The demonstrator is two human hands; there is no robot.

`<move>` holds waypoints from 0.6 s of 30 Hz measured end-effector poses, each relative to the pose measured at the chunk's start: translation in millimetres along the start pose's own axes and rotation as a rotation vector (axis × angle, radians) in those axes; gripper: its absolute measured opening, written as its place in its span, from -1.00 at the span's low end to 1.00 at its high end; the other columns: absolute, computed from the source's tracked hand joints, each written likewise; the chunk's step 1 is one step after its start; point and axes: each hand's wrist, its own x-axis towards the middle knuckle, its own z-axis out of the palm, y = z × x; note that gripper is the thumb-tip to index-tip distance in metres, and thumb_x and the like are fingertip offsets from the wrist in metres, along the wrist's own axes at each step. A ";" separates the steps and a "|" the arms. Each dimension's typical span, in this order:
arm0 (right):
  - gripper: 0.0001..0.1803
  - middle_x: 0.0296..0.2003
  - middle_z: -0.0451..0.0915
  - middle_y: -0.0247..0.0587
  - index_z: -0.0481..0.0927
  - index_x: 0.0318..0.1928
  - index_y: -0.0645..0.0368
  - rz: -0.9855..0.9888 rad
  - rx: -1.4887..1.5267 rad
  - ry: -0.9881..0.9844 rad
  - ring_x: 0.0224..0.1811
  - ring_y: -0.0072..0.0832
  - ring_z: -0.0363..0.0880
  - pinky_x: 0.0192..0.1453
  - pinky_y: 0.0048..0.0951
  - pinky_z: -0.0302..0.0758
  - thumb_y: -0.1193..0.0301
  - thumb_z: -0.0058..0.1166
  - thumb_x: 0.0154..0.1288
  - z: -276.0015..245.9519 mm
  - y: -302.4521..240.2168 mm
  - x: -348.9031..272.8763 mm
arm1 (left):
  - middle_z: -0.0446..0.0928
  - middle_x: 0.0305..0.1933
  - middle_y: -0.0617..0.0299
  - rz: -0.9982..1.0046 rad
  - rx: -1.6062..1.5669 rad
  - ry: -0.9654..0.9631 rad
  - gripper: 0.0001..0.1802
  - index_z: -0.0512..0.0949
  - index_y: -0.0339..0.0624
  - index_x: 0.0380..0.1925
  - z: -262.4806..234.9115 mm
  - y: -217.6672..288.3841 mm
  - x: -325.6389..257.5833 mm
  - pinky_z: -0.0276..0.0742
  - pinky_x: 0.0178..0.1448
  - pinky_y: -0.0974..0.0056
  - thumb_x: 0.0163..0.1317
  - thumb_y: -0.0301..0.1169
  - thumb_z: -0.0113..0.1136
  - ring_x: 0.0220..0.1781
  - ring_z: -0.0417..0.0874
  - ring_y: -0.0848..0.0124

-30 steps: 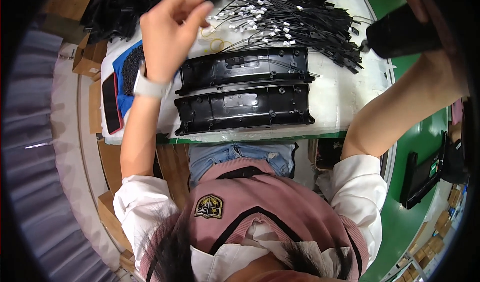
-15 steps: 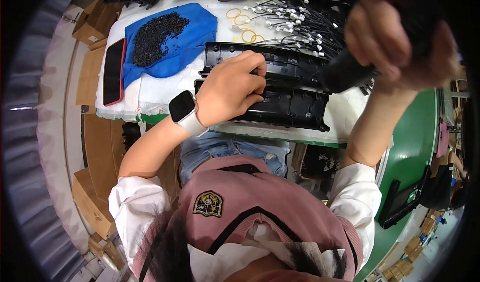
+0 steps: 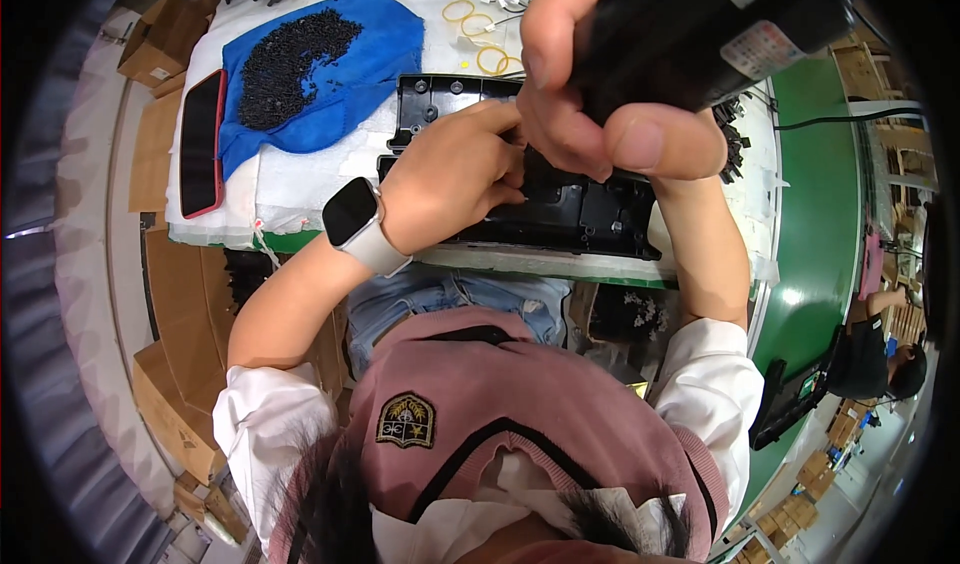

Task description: Assembling printer toner cartridges by inserting components and securing them with an electric screwdriver.

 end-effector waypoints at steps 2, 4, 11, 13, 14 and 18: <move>-0.62 -0.47 0.48 -0.32 0.49 -0.22 0.21 0.007 -0.007 -0.003 -0.36 -0.59 0.45 -0.22 -0.62 0.28 0.55 0.24 -0.17 -1.9 1.4 2.0 | 0.50 -0.19 0.12 -0.007 -0.029 -0.002 -0.85 0.56 -0.28 -0.59 -2.1 0.0 1.0 0.47 -0.05 0.11 -0.17 -0.51 0.36 -0.08 0.51 0.11; -0.62 -0.46 0.49 -0.32 0.50 -0.22 0.22 0.013 -0.013 -0.001 -0.35 -0.60 0.46 -0.22 -0.62 0.28 0.56 0.24 -0.17 -4.3 2.8 2.9 | 0.50 -0.20 0.12 -0.011 -0.027 -0.001 -0.85 0.56 -0.28 -0.58 -1.6 0.1 1.3 0.47 -0.05 0.11 -0.16 -0.51 0.36 -0.09 0.51 0.10; -0.64 -0.47 0.50 -0.31 0.51 -0.23 0.23 -0.091 -0.009 -0.213 -0.37 -0.59 0.47 -0.25 -0.63 0.30 0.57 0.23 -0.16 -27.9 23.3 22.0 | 0.50 -0.17 0.13 -0.018 -0.007 0.002 -0.86 0.57 -0.29 -0.57 -1.1 -0.3 -1.6 0.47 -0.05 0.11 -0.15 -0.51 0.35 -0.10 0.50 0.10; -0.66 -0.48 0.50 -0.32 0.51 -0.24 0.23 -0.171 -0.001 -0.343 -0.39 -0.59 0.47 -0.27 -0.63 0.30 0.58 0.22 -0.15 -35.4 27.9 25.4 | 0.50 -0.16 0.14 -0.012 -0.016 -0.006 -0.86 0.57 -0.29 -0.58 0.4 -0.6 0.5 0.47 -0.05 0.11 -0.15 -0.51 0.35 -0.09 0.50 0.10; -0.66 -0.48 0.50 -0.32 0.51 -0.24 0.23 -0.167 0.000 -0.350 -0.39 -0.59 0.47 -0.27 -0.63 0.30 0.58 0.22 -0.15 -25.9 24.7 21.0 | 0.50 -0.15 0.14 -0.019 -0.021 -0.006 -0.87 0.58 -0.29 -0.58 0.3 -2.0 -1.0 0.47 -0.04 0.11 -0.15 -0.51 0.35 -0.09 0.50 0.10; -0.66 -0.55 0.47 -0.34 0.49 -0.23 0.25 -0.246 -0.076 -0.132 -0.51 -0.59 0.43 -0.41 -0.63 0.26 0.53 0.26 -0.09 -19.1 33.2 19.3 | 0.51 -0.16 0.14 -0.007 0.045 0.019 -0.87 0.59 -0.28 -0.57 -3.3 2.7 -2.8 0.47 -0.03 0.12 -0.14 -0.50 0.35 -0.07 0.51 0.11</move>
